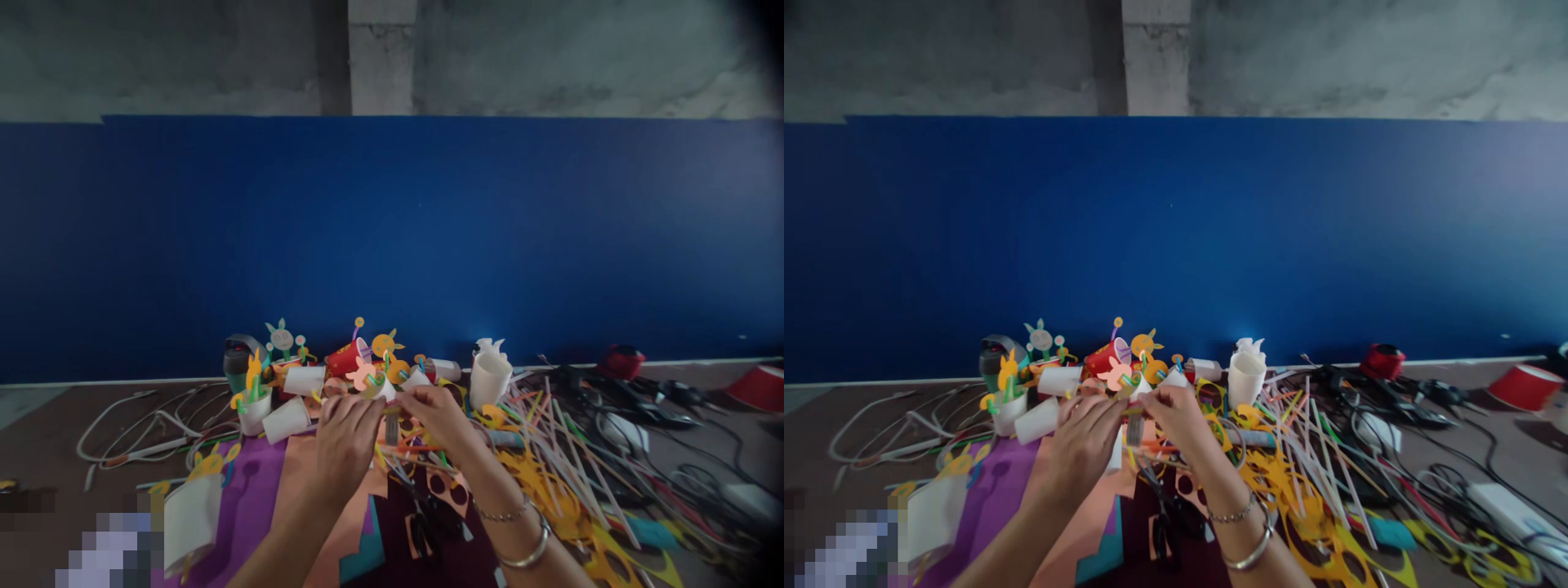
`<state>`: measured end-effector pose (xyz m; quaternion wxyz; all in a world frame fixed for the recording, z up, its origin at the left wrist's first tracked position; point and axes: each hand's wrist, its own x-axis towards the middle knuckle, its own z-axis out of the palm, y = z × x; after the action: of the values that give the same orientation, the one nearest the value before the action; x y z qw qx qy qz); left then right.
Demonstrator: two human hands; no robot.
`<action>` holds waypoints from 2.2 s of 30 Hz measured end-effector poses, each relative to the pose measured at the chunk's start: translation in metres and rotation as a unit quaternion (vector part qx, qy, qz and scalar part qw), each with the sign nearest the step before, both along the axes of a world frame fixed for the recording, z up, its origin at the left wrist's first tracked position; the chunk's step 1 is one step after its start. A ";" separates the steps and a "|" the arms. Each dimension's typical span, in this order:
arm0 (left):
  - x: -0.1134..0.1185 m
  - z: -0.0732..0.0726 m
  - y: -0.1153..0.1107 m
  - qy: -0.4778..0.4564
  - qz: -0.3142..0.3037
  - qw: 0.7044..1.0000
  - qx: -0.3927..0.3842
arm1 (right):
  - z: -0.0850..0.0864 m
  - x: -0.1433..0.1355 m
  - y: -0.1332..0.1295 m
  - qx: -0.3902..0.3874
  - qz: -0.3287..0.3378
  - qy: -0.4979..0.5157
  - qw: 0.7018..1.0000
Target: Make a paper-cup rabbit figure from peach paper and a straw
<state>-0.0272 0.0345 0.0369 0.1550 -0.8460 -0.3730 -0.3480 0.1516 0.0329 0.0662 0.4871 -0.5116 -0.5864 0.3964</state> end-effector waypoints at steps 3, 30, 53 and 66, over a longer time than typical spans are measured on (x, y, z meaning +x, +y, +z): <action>-0.001 0.004 0.005 -0.022 0.000 0.999 -0.042 | 0.000 0.004 0.000 0.060 -0.013 -0.052 0.997; -0.001 0.021 0.006 -0.258 -0.048 0.916 -0.304 | 0.009 -0.015 -0.022 0.049 -0.025 -0.265 0.963; 0.003 0.025 0.006 -0.369 -0.147 0.778 -0.487 | 0.016 -0.014 -0.024 0.094 -0.014 -0.194 0.976; 0.006 0.019 0.010 -0.396 -0.135 0.775 -0.473 | 0.021 -0.016 -0.029 0.096 -0.008 -0.189 0.977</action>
<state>-0.0211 0.0448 0.0560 -0.4750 -0.6416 -0.4013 -0.4492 0.1356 0.0044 0.0868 0.4174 -0.5329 -0.6990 0.2307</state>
